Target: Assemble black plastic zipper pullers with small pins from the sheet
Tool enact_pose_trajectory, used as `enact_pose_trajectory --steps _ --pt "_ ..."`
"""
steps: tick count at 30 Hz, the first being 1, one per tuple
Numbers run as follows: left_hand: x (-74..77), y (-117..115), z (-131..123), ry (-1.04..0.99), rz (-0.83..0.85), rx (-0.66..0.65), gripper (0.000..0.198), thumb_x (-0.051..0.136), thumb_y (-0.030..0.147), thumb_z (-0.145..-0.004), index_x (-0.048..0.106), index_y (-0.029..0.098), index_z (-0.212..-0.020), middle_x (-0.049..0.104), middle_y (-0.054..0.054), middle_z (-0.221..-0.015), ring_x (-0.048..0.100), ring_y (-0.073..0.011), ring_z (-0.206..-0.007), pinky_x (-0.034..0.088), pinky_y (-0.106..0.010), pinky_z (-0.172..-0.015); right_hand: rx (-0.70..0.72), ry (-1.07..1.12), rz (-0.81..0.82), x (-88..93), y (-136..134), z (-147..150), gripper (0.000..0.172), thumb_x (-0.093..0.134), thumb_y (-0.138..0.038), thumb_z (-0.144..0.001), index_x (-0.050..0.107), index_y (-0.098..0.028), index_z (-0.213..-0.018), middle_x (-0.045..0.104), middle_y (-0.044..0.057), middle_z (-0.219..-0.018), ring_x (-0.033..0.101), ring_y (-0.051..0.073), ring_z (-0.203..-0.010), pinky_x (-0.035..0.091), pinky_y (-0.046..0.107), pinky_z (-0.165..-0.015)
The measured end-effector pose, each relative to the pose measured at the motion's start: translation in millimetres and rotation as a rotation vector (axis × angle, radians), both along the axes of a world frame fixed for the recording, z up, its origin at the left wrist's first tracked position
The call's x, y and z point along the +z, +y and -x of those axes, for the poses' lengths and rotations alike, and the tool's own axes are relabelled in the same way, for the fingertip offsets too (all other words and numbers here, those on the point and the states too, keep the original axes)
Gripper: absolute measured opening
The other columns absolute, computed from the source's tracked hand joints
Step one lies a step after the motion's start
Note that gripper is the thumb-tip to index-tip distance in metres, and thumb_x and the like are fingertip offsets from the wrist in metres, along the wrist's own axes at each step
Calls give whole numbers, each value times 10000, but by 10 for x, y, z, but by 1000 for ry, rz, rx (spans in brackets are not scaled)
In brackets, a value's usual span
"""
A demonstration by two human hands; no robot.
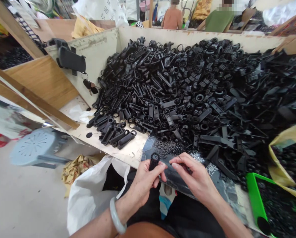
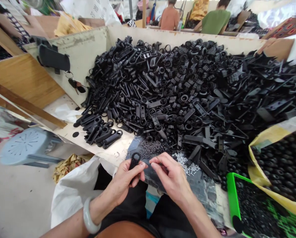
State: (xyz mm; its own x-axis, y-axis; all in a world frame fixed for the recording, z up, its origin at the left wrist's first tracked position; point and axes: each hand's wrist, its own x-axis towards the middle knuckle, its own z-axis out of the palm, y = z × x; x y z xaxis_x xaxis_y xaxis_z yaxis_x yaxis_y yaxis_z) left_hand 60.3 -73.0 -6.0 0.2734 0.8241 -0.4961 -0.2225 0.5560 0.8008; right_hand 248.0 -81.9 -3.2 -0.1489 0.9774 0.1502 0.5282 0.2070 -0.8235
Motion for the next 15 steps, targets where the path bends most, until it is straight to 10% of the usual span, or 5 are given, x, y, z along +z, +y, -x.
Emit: enact_pose_trajectory --steps 15 --pt "1 -84 -36 -16 -55 -37 329 750 440 -853 613 156 -762 599 12 -559 333 -49 -447 189 -219 -448 58 14 -50 -71 -127 15 149 572 -243 -1030 710 -237 -975 665 23 -884 641 141 -720 483 248 -638"
